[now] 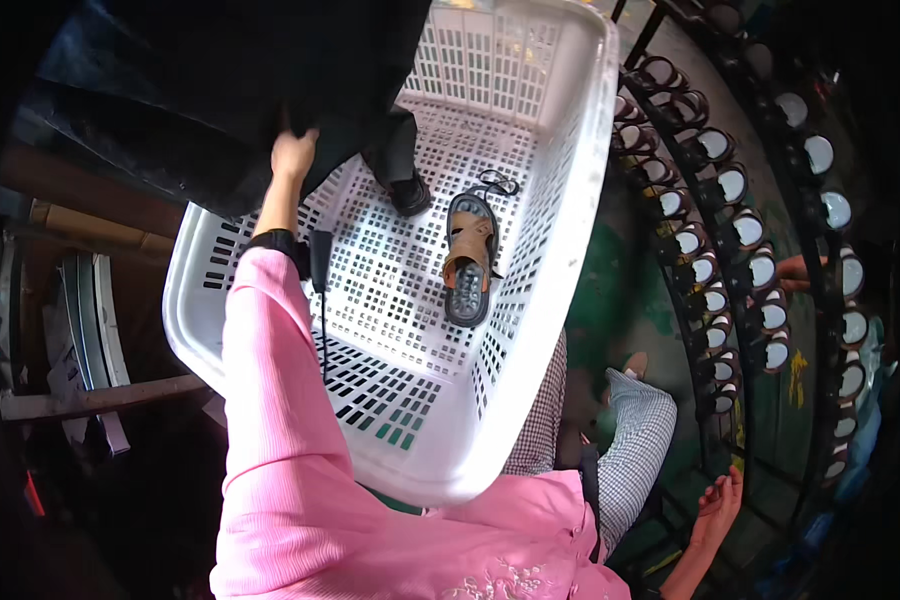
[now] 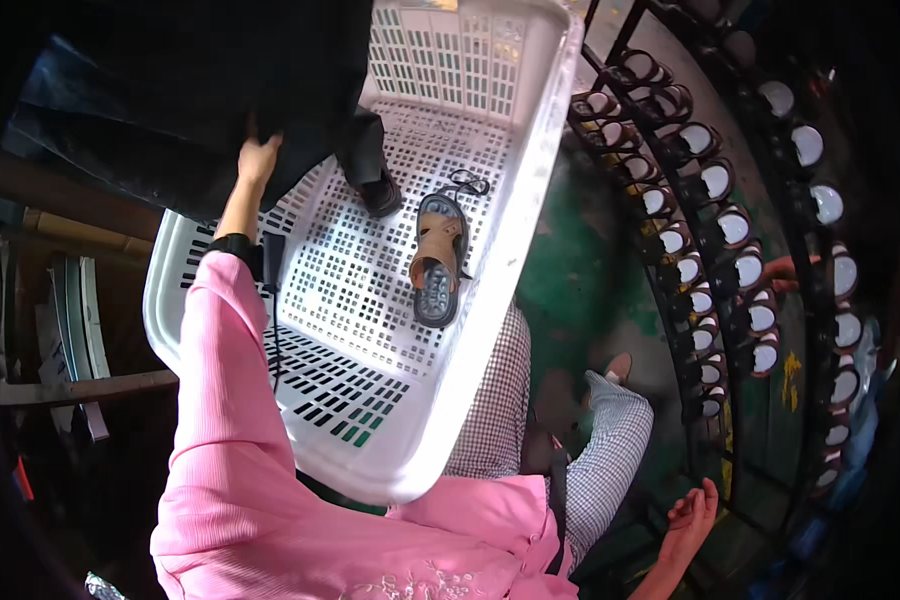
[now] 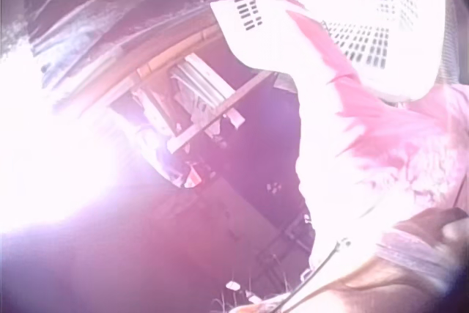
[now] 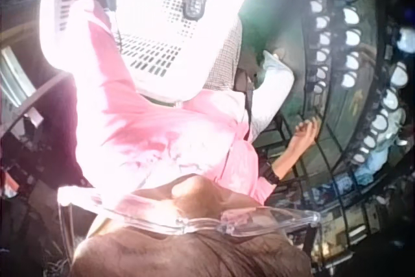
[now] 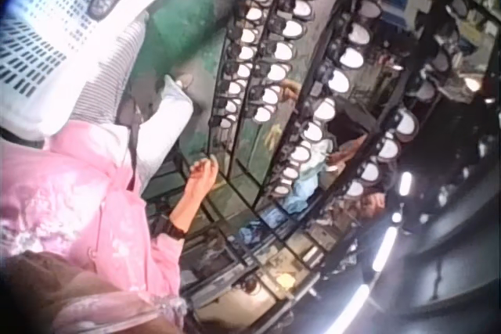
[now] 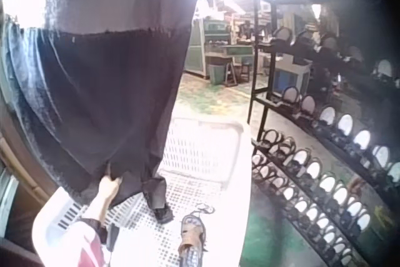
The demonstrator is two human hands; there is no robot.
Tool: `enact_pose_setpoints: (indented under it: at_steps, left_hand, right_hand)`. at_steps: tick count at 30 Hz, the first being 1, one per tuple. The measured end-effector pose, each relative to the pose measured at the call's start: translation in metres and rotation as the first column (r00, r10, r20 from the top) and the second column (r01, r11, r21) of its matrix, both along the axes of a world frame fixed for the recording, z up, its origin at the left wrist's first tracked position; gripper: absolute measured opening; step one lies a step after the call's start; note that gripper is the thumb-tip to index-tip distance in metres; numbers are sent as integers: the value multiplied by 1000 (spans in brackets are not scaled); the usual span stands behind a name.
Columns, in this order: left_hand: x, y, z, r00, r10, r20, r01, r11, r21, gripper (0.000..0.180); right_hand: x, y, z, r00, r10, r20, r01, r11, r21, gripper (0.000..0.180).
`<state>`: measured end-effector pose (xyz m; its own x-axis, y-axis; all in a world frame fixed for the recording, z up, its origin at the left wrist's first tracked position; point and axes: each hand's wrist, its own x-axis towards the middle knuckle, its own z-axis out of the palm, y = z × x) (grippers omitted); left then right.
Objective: Picking up sandals from a basket, inspecting the soles and straps, and placing them on a drying or storage rack.
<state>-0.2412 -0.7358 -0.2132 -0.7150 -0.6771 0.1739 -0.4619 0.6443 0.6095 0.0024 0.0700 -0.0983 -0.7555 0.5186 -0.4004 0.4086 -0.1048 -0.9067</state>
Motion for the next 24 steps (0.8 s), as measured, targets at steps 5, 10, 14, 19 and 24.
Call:
enact_pose_setpoints:
  at_steps: [5, 10, 14, 19, 24]
  left_hand:
    - [26, 43, -118, 614, -295, 732, 404, 914, 29, 76]
    - [3, 97, -180, 712, -302, 634, 257, 952, 165, 75]
    - [-32, 129, -201, 726, -174, 665, 242, 970, -11, 75]
    - [-33, 136, -237, 630, -148, 762, 421, 890, -175, 47]
    - [-9, 132, -222, 618, -27, 785, 558, 719, -414, 51]
  right_hand:
    - [-28, -23, -11, 990, 86, 111, -90, 996, 29, 25]
    - [-38, -35, -21, 950, 179, 256, -196, 980, 44, 25]
    - [-43, -44, -32, 931, 125, 343, -155, 986, 61, 24]
    - [-55, -55, -31, 894, 213, 395, -244, 969, 29, 26]
    - [-58, -60, -32, 896, 204, 396, -213, 977, -21, 26]
